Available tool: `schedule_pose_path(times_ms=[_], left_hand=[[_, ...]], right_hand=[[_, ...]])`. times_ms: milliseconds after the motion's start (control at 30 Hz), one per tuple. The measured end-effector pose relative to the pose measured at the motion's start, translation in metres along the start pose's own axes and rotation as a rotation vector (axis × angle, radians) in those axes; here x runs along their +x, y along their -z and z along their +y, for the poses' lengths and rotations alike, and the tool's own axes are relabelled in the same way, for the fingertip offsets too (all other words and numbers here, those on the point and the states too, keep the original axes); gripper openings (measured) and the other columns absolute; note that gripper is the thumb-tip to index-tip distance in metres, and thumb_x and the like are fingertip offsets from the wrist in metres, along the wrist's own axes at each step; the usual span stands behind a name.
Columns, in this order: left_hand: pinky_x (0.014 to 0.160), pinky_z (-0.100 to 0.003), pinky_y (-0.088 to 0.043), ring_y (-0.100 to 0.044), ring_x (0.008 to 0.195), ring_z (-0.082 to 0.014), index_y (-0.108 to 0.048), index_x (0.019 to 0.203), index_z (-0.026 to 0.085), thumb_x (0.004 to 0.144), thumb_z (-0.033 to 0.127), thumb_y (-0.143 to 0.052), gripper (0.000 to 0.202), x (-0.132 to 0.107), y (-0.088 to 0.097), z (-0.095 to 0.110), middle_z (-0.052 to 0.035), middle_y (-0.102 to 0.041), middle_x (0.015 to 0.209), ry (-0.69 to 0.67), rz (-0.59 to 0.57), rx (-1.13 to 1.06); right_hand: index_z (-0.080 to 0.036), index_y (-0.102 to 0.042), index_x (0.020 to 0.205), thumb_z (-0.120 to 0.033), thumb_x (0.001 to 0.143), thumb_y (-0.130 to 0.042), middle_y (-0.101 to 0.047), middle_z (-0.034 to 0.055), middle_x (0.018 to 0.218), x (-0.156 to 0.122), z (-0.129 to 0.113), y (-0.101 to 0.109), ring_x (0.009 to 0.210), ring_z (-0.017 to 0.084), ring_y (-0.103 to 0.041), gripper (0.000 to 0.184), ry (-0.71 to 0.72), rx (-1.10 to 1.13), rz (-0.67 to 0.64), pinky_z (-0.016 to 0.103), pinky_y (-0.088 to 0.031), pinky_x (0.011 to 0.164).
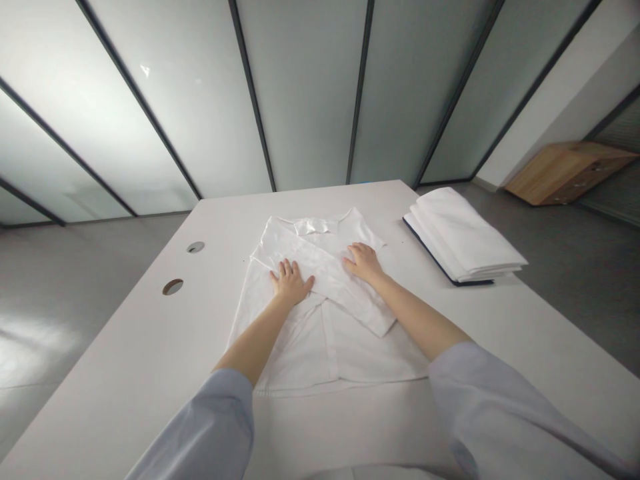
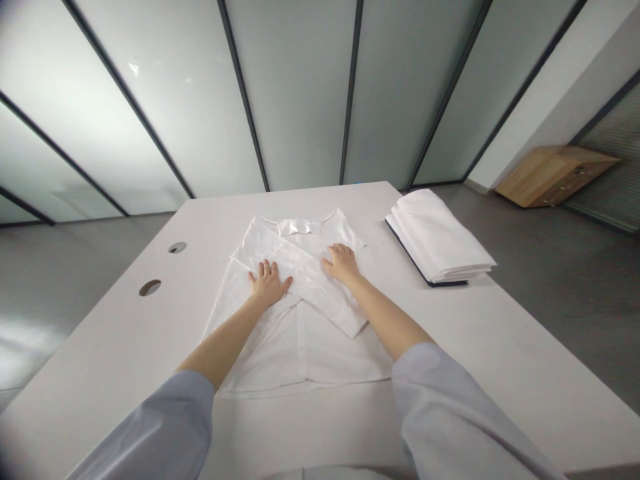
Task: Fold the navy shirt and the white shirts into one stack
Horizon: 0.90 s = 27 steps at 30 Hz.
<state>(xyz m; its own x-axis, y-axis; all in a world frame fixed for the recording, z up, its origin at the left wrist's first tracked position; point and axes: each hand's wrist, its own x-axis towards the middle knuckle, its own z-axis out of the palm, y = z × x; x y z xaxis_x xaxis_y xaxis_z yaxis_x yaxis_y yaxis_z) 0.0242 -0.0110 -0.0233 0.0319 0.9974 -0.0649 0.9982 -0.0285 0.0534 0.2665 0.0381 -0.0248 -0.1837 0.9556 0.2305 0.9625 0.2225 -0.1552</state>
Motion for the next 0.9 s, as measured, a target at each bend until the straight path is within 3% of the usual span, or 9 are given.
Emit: schedule_pose_path(times_ms=[133, 367, 467, 600, 767, 900], left_hand=[[0.112, -0.064, -0.017, -0.014, 0.147, -0.0376, -0.024, 0.152, 0.006, 0.090, 0.065, -0.026, 0.086, 0.022, 0.001, 0.000, -0.0241, -0.016, 0.159, 0.019, 0.012, 0.003], [0.115, -0.055, -0.019, -0.022, 0.145, -0.0344, -0.028, 0.150, 0.006, 0.090, 0.061, -0.033, 0.082, 0.044, 0.011, 0.001, -0.0225, -0.026, 0.157, 0.009, 0.112, 0.004], [0.117, -0.050, -0.019, -0.024, 0.145, -0.0312, -0.028, 0.151, 0.006, 0.093, 0.054, -0.032, 0.076, 0.030, 0.011, 0.006, -0.0196, -0.027, 0.157, -0.004, 0.156, 0.000], [0.116, -0.051, -0.021, -0.023, 0.146, -0.0325, -0.026, 0.151, 0.006, 0.091, 0.061, -0.030, 0.082, -0.006, 0.006, 0.008, -0.0202, -0.027, 0.157, -0.002, 0.089, -0.031], [0.113, -0.062, -0.016, -0.015, 0.147, -0.0385, -0.025, 0.153, 0.012, 0.084, 0.076, -0.029, 0.094, -0.040, 0.003, -0.014, -0.0206, -0.019, 0.159, 0.031, -0.007, -0.001], [0.113, -0.064, -0.015, -0.013, 0.147, -0.0396, -0.023, 0.154, 0.015, 0.081, 0.081, -0.027, 0.098, -0.041, 0.004, -0.033, -0.0196, -0.017, 0.160, 0.017, -0.009, 0.020]], right_hand=[[-0.017, -0.050, 0.138, -0.042, 0.093, -0.045, -0.052, 0.0129, 0.141, -0.031, -0.007, 0.008, 0.131, 0.027, -0.044, 0.052, 0.007, 0.051, -0.044, 0.039, -0.032, 0.108], [-0.022, -0.031, 0.152, -0.060, 0.095, -0.029, -0.024, 0.0122, 0.160, -0.062, -0.018, 0.008, 0.145, 0.034, -0.021, 0.069, -0.134, -0.042, -0.294, 0.054, -0.018, 0.113], [-0.021, -0.028, 0.153, -0.060, 0.095, -0.027, -0.019, 0.0120, 0.161, -0.055, -0.019, 0.007, 0.146, 0.034, -0.016, 0.070, -0.138, -0.047, -0.314, 0.054, -0.016, 0.114], [-0.022, -0.030, 0.153, -0.058, 0.095, -0.030, -0.022, 0.0123, 0.160, -0.042, -0.016, 0.011, 0.146, 0.034, -0.019, 0.068, -0.125, -0.032, -0.302, 0.054, -0.018, 0.113], [-0.020, -0.039, 0.148, -0.055, 0.094, -0.035, -0.029, 0.0130, 0.158, -0.042, -0.005, 0.014, 0.144, 0.033, -0.025, 0.064, -0.055, -0.033, -0.247, 0.050, -0.022, 0.113], [-0.019, -0.046, 0.142, -0.057, 0.093, -0.040, -0.035, 0.0141, 0.155, -0.049, 0.007, 0.015, 0.141, 0.032, -0.030, 0.062, -0.049, -0.039, -0.200, 0.046, -0.026, 0.112]])
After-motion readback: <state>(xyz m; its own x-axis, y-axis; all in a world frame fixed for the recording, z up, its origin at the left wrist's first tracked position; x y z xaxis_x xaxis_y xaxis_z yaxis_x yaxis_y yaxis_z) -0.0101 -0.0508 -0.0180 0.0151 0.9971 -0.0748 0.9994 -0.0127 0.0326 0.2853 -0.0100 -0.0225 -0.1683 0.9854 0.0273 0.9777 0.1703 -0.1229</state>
